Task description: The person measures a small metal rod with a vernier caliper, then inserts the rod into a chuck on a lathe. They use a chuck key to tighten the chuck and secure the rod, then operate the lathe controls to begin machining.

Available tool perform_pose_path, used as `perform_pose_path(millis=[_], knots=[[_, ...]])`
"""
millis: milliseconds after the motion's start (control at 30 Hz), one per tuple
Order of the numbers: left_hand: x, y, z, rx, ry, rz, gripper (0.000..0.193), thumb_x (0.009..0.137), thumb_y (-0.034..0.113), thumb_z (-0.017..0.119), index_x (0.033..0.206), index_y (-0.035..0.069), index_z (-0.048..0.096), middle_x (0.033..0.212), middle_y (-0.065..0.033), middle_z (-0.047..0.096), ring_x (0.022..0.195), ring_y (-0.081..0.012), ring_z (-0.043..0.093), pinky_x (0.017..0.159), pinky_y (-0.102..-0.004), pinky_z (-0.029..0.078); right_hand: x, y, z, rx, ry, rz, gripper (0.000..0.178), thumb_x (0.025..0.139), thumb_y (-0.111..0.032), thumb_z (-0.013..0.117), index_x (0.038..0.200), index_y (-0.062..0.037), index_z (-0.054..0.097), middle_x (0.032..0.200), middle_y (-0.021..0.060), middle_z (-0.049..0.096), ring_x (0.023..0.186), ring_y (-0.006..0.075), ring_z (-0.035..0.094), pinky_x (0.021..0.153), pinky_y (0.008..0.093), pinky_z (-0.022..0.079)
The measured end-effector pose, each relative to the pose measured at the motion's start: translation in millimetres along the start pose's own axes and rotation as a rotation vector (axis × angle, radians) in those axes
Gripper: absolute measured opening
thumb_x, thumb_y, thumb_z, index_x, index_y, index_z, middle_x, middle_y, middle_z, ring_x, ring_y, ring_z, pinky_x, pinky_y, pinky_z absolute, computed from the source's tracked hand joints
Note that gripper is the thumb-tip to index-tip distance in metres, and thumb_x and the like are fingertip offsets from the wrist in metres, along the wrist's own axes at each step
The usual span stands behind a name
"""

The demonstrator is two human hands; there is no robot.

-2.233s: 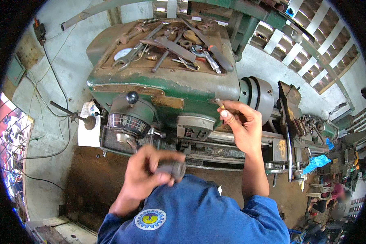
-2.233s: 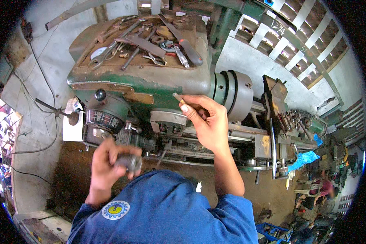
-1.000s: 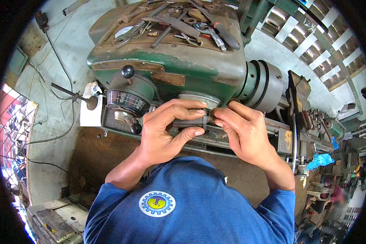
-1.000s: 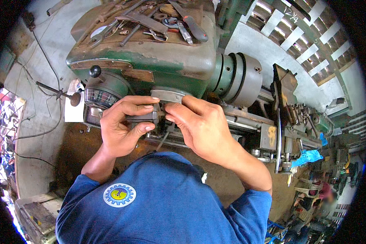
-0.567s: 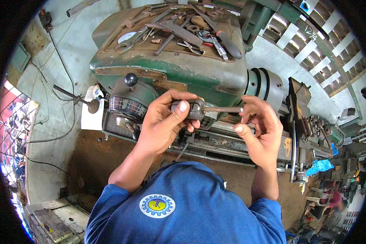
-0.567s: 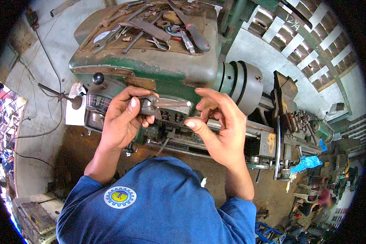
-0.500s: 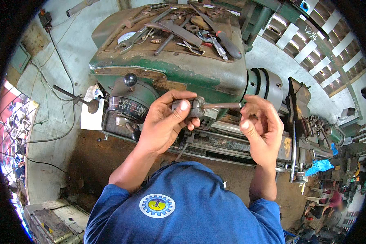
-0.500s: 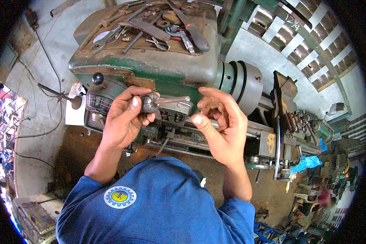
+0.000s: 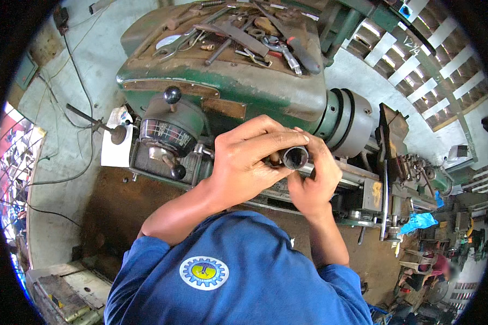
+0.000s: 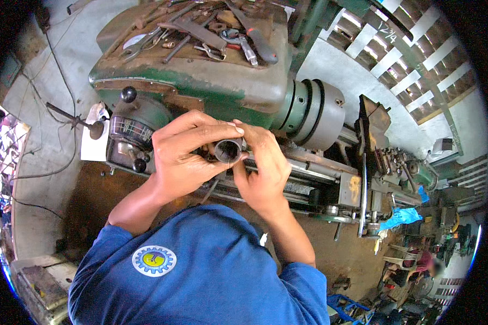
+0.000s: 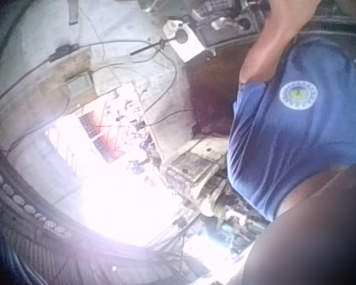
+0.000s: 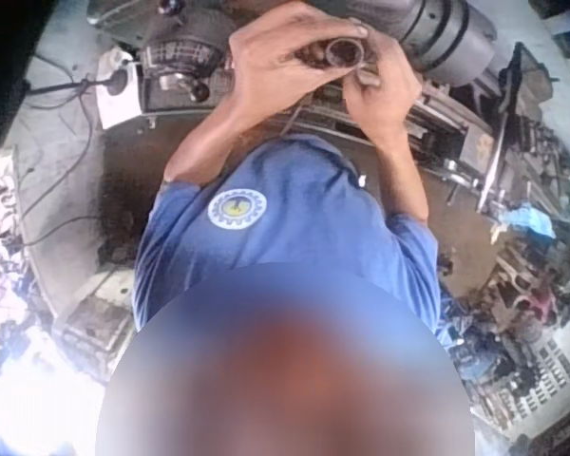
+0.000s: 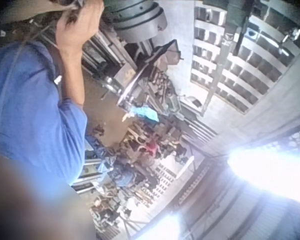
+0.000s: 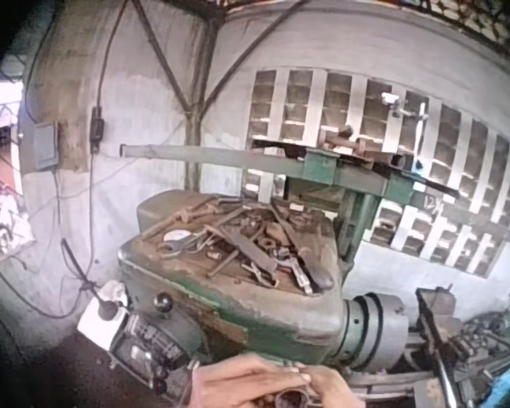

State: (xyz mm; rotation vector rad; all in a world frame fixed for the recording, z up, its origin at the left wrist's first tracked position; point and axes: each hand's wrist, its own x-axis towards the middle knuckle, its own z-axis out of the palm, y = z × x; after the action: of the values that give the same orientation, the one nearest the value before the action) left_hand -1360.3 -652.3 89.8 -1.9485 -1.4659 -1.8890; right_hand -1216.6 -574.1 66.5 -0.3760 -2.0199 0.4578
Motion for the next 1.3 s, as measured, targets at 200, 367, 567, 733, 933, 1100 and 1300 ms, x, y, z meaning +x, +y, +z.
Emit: perform_pose_path(millis=[200, 367, 567, 733, 933, 1100, 1300], knots=[[2.7, -7.2, 11.1, -0.051, -0.007, -0.042, 0.045, 0.063, 0.011, 0.091, 0.106, 0.007, 0.077, 0.092, -0.0072, 0.070, 0.068, -0.0101, 0.063, 0.057, -0.0246, 0.051, -3.9, 3.7, 3.3, -0.099, 0.075, -0.043, 0.052, 0.067, 0.007, 0.073, 0.117, 0.0054, 0.061, 0.119, 0.0205, 0.066, 0.104, 0.0374, 0.067, 0.091, 0.0409, 0.054], [17.8, -23.0, 16.5, -0.073, -0.038, -0.086, 0.052, 0.061, 0.009, 0.089, 0.111, 0.007, 0.074, 0.102, -0.0094, 0.070, 0.072, -0.0155, 0.067, 0.065, -0.0285, 0.055, 12.7, 25.3, 5.7, -0.174, 0.091, -0.049, 0.056, 0.068, 0.008, 0.067, 0.124, 0.0038, 0.057, 0.112, 0.0229, 0.066, 0.102, 0.0390, 0.067, 0.088, 0.0415, 0.054], [23.4, -46.7, 12.4, -0.078, 0.061, -0.141, 0.045, 0.069, 0.018, 0.089, 0.108, 0.003, 0.072, 0.104, -0.0111, 0.070, 0.083, -0.0205, 0.068, 0.072, -0.0310, 0.056, 71.9, 43.3, -13.9, 0.018, 0.296, 0.121, 0.043, 0.085, -0.012, 0.079, 0.117, 0.0055, 0.057, 0.090, 0.0152, 0.072, 0.078, 0.0177, 0.070, 0.073, 0.0303, 0.056], [15.3, -54.2, 7.1, -0.041, 0.030, -0.208, 0.035, 0.071, 0.018, 0.088, 0.098, 0.002, 0.072, 0.096, -0.0106, 0.071, 0.082, -0.0201, 0.068, 0.072, -0.0314, 0.055, 99.1, 35.7, -26.6, -0.113, 0.229, 0.061, 0.039, 0.083, -0.015, 0.080, 0.112, 0.0041, 0.061, 0.084, 0.0149, 0.073, 0.072, 0.0154, 0.069, 0.066, 0.0288, 0.054], [17.7, -57.7, -5.6, -0.048, -0.032, -0.335, 0.027, 0.078, 0.009, 0.085, 0.099, -0.001, 0.070, 0.097, -0.0076, 0.067, 0.084, -0.0120, 0.065, 0.076, -0.0264, 0.053, 98.7, 36.4, -22.8, -0.154, 0.164, 0.124, 0.042, 0.081, -0.015, 0.082, 0.112, 0.0050, 0.063, 0.085, 0.0165, 0.073, 0.073, 0.0204, 0.071, 0.066, 0.0316, 0.054], [23.4, -52.3, -9.5, -0.048, -0.079, -0.344, 0.027, 0.082, 0.008, 0.080, 0.105, -0.002, 0.069, 0.102, -0.0096, 0.068, 0.091, -0.0142, 0.067, 0.080, -0.0281, 0.054, 96.3, 31.8, -19.4, -0.069, 0.201, 0.102, 0.043, 0.080, -0.015, 0.083, 0.114, 0.0034, 0.065, 0.094, 0.0168, 0.073, 0.082, 0.0221, 0.071, 0.073, 0.0311, 0.055], [29.1, -42.9, -1.6, -0.035, -0.013, -0.033, 0.031, 0.086, -0.002, 0.069, 0.117, -0.001, 0.066, 0.117, -0.0161, 0.068, 0.105, -0.0276, 0.068, 0.088, -0.0362, 0.054, 66.7, -2.3, -20.0, -0.172, 0.075, -0.194, 0.042, 0.073, -0.009, 0.086, 0.109, 0.0009, 0.068, 0.107, 0.0146, 0.073, 0.098, 0.0245, 0.072, 0.086, 0.0323, 0.055]])
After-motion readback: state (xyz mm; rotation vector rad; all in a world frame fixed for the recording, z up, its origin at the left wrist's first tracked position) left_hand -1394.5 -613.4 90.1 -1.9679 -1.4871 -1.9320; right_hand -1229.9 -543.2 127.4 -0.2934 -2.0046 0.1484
